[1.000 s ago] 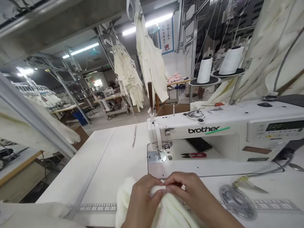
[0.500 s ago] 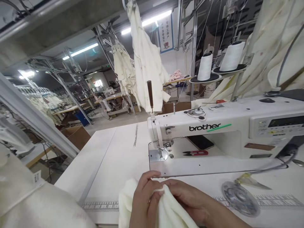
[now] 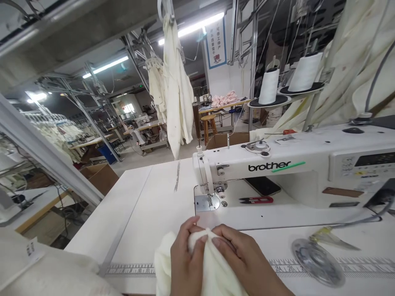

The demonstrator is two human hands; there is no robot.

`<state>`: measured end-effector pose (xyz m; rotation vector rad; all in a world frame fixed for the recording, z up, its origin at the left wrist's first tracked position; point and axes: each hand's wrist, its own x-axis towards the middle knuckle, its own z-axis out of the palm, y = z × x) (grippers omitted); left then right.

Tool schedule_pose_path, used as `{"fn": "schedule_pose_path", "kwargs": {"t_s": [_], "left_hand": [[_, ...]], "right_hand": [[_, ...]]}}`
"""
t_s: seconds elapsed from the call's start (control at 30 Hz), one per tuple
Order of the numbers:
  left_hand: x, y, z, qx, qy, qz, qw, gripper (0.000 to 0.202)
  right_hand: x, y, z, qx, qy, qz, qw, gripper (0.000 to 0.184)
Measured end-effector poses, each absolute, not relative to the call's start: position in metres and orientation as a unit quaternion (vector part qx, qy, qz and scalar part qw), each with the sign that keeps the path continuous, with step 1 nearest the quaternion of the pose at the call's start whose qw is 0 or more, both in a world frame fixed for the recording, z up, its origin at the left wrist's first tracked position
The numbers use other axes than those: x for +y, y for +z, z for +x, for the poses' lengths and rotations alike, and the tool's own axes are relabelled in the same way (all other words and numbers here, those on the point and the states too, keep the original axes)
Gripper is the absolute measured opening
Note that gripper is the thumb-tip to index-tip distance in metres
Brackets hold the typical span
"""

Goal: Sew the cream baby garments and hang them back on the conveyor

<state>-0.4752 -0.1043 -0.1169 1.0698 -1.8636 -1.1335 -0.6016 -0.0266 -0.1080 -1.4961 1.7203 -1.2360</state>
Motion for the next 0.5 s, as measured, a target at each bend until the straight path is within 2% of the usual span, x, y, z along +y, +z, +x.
{"fn": "schedule_pose_path", "kwargs": {"t_s": [0.07,0.13,0.2,0.3,0.4,0.5], "left_hand": [[-0.114,-0.109,-0.474,-0.706,-0.540,0.377,0.260,0.043],[-0.125,-0.103,-0.475,-0.723,-0.586,0.312,0.193,0.038],[-0.136,-0.100,-0.479,-0.752,-0.564,0.288,0.181,0.027],[-0.150,-0.104,-0.492,-0.778,-0.522,0.288,0.199,0.020],[-0.167,-0.116,-0.510,-0.749,-0.582,0.274,0.158,0.022],[-0.186,-0.136,-0.528,-0.699,-0.638,0.293,0.133,0.025]], "right_hand": [[-0.030,-0.109,-0.609,0.600,-0.473,-0.597,0.246,0.023],[-0.033,-0.113,-0.619,0.586,-0.460,-0.634,0.207,0.023],[-0.037,-0.117,-0.627,0.598,-0.451,-0.637,0.185,0.022],[-0.046,-0.127,-0.637,0.646,-0.462,-0.572,0.206,0.016],[-0.060,-0.139,-0.648,0.684,-0.477,-0.499,0.236,0.015],[-0.077,-0.151,-0.662,0.718,-0.463,-0.466,0.229,0.021]]}}
